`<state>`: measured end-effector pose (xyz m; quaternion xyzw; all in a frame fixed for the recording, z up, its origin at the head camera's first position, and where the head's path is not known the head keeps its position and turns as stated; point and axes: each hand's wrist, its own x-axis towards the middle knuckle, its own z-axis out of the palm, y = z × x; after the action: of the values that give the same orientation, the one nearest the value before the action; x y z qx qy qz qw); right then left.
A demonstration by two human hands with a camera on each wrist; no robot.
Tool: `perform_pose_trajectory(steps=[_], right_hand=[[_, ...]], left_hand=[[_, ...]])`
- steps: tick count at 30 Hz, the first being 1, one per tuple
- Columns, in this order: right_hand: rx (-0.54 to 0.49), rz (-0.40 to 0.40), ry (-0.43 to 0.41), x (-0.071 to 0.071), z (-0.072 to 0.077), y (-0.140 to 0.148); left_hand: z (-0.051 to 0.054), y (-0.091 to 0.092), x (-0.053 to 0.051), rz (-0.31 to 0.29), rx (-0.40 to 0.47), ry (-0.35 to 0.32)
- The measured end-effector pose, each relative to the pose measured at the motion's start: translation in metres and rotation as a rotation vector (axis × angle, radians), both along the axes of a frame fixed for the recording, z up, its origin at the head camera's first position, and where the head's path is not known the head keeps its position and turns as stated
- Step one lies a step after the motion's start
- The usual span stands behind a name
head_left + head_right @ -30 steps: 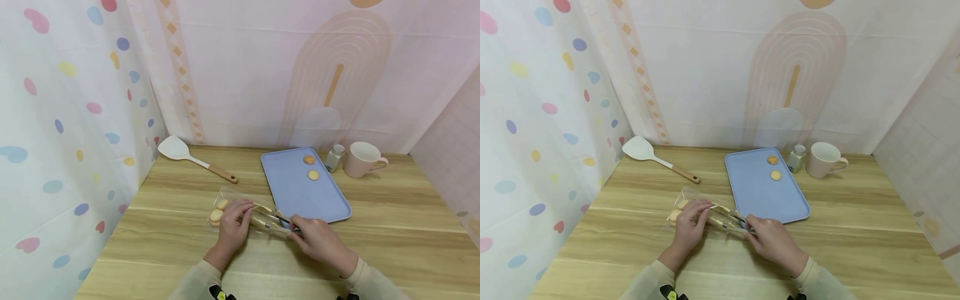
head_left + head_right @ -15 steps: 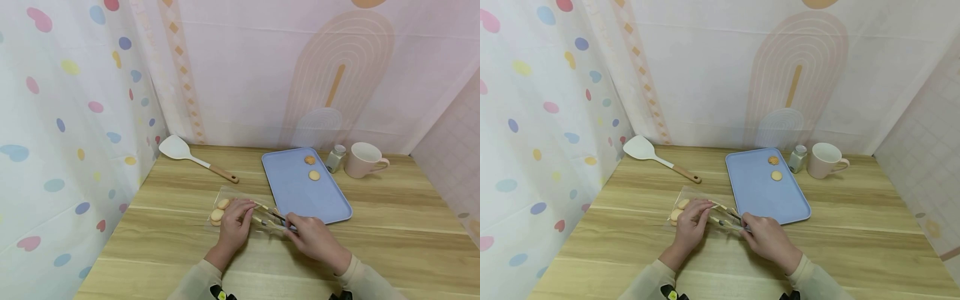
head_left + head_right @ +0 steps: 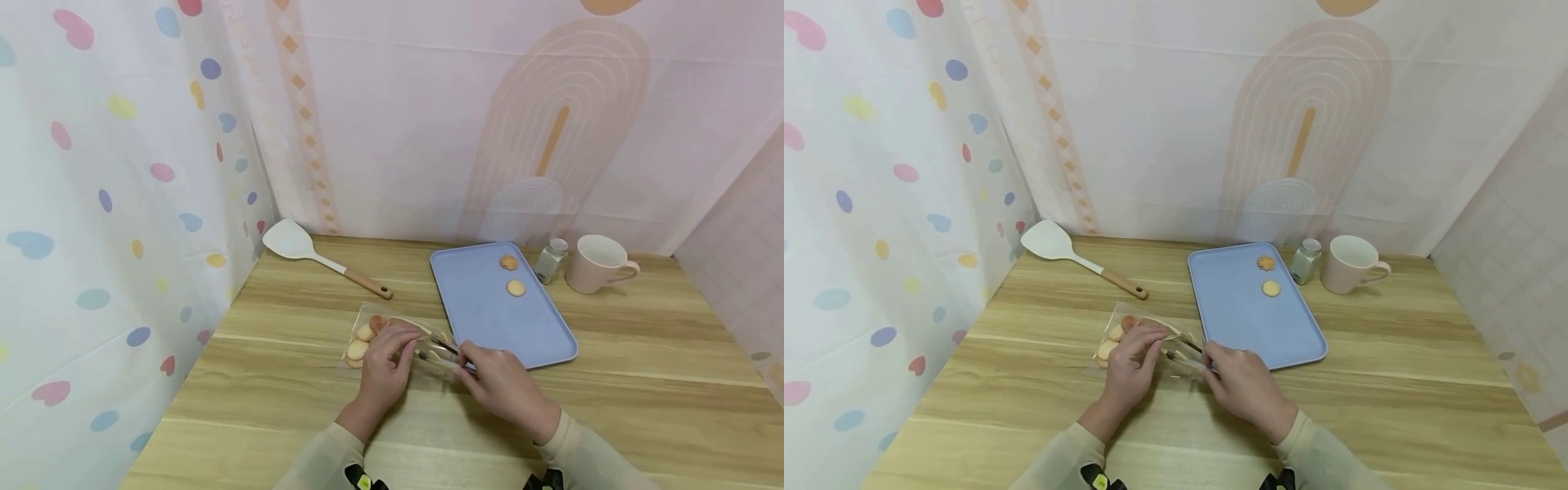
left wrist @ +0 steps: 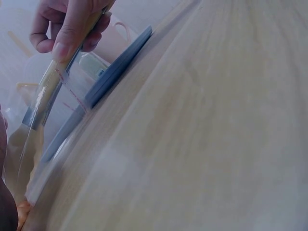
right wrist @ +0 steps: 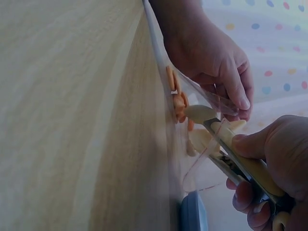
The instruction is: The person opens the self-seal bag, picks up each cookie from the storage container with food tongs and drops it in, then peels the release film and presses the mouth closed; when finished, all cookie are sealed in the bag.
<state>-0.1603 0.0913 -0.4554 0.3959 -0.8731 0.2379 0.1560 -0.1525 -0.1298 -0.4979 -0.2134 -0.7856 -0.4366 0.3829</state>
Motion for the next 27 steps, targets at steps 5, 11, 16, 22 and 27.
perform_pose_trajectory(steps=[5, 11, 16, 22, 27], right_hand=[[0.003, -0.029, -0.017, 0.002, 0.002, -0.001], [0.001, -0.040, -0.041, 0.006, 0.003, 0.002], [-0.021, -0.045, -0.035, 0.012, 0.005, 0.009], [-0.024, -0.028, 0.007, 0.016, 0.004, 0.014], [-0.014, -0.027, 0.005, 0.012, 0.005, 0.012]], left_hand=[[0.000, 0.001, 0.000, 0.003, -0.002, 0.003], [-0.001, 0.001, 0.000, 0.007, -0.010, 0.009], [-0.001, 0.001, 0.000, 0.009, -0.018, -0.008], [0.000, 0.000, 0.001, 0.016, -0.022, -0.024], [0.000, 0.000, 0.000, 0.008, -0.022, -0.007]])
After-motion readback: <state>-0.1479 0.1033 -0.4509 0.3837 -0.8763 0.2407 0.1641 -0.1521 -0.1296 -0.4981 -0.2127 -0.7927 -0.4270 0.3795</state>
